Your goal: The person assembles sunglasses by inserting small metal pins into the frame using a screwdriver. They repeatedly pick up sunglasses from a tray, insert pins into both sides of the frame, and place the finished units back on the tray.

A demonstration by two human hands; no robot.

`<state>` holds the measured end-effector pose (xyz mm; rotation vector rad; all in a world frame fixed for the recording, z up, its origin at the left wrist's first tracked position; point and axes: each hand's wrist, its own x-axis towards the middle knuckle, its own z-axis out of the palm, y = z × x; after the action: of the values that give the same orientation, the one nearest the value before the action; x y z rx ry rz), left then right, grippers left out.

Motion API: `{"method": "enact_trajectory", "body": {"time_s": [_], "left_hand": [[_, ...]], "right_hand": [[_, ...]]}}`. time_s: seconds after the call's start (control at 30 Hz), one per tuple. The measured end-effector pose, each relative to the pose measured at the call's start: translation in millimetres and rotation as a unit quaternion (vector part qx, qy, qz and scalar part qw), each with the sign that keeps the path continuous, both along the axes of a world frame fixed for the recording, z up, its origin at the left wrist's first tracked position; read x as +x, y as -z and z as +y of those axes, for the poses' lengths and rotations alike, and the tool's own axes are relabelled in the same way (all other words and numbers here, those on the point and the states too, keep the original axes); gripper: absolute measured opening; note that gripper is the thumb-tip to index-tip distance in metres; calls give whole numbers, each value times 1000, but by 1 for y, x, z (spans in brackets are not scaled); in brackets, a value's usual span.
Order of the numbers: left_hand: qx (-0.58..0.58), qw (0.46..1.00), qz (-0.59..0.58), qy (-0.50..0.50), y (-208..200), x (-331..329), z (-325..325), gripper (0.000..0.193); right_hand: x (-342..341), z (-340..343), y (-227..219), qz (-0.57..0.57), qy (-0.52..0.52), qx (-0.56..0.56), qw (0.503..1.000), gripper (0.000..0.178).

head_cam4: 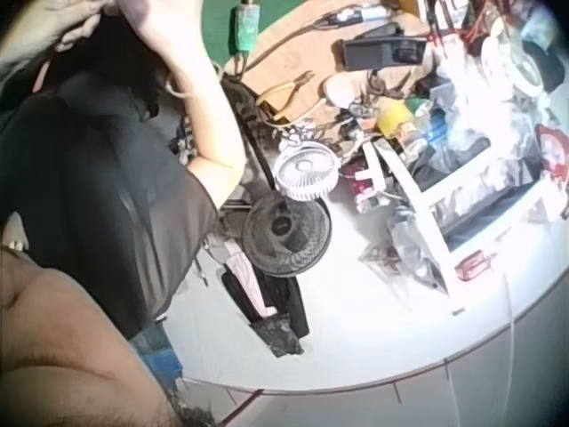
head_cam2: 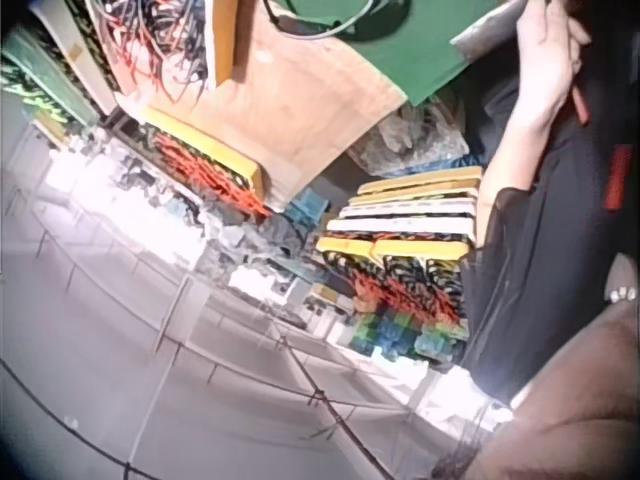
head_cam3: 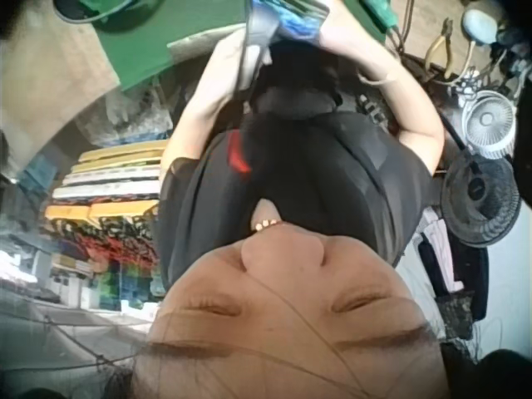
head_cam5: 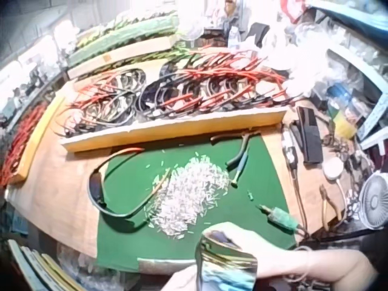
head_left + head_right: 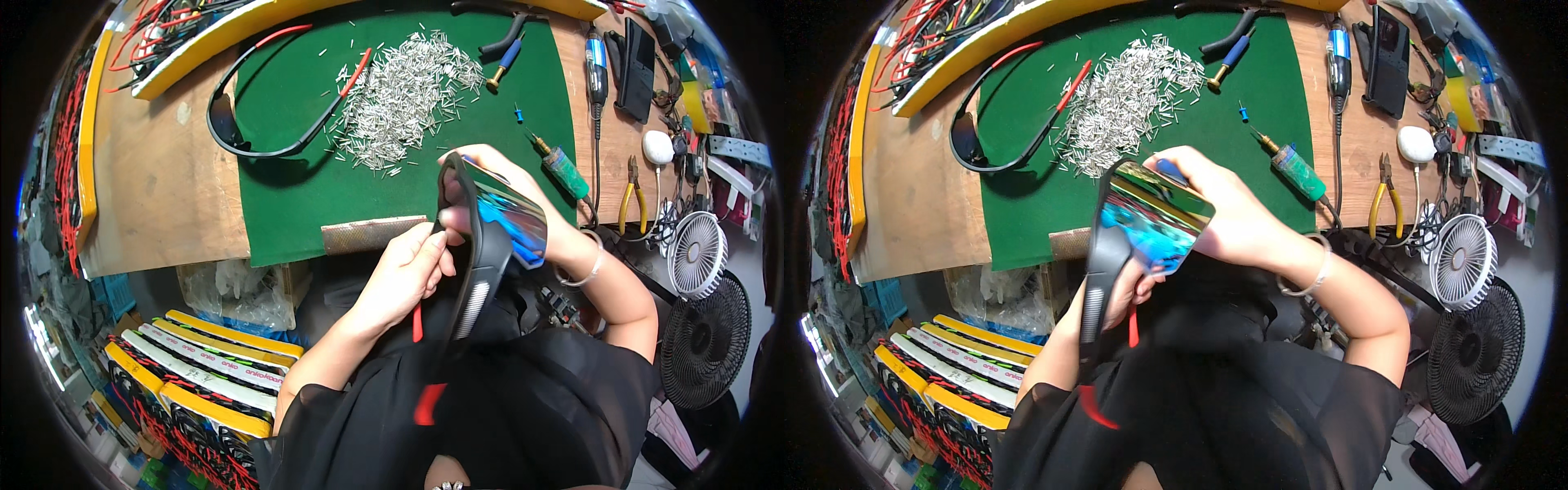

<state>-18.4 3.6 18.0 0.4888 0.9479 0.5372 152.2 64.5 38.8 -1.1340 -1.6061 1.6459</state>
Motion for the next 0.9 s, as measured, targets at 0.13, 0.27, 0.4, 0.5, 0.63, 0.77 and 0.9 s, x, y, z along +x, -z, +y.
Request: {"method": "enact_trajectory", "body": {"time_s": [0.13, 0.27, 0.4, 0.5, 0.63, 0.77, 0.9], "left_hand": [[-66, 997, -50, -7, -5, -4, 6, 20], [-112, 990, -74, -51, -8, 4, 6, 14], [-101, 991, -62, -64, -5, 9, 0, 12], [-11, 995, -92, -41, 1, 1, -2, 19], [84, 995, 28, 41, -2, -13, 1, 27], [371, 890, 244, -109, -20, -47, 21, 54], [352, 881, 238, -210, -32, -46, 36, 14]], "right_hand": [[-14, 6, -2, 8, 13, -85, 996, 15], [-15, 2, -6, -7, 22, -82, 996, 14], [-10, 1, -2, 3, 1, 17, 1000, 16], [-5, 8, -10, 30, -32, -11, 999, 16], [-13, 15, -11, 29, -41, -26, 998, 12], [-26, 32, -21, 7, -174, -145, 974, 16], [-56, 31, -14, -16, -318, -247, 915, 23]]}}
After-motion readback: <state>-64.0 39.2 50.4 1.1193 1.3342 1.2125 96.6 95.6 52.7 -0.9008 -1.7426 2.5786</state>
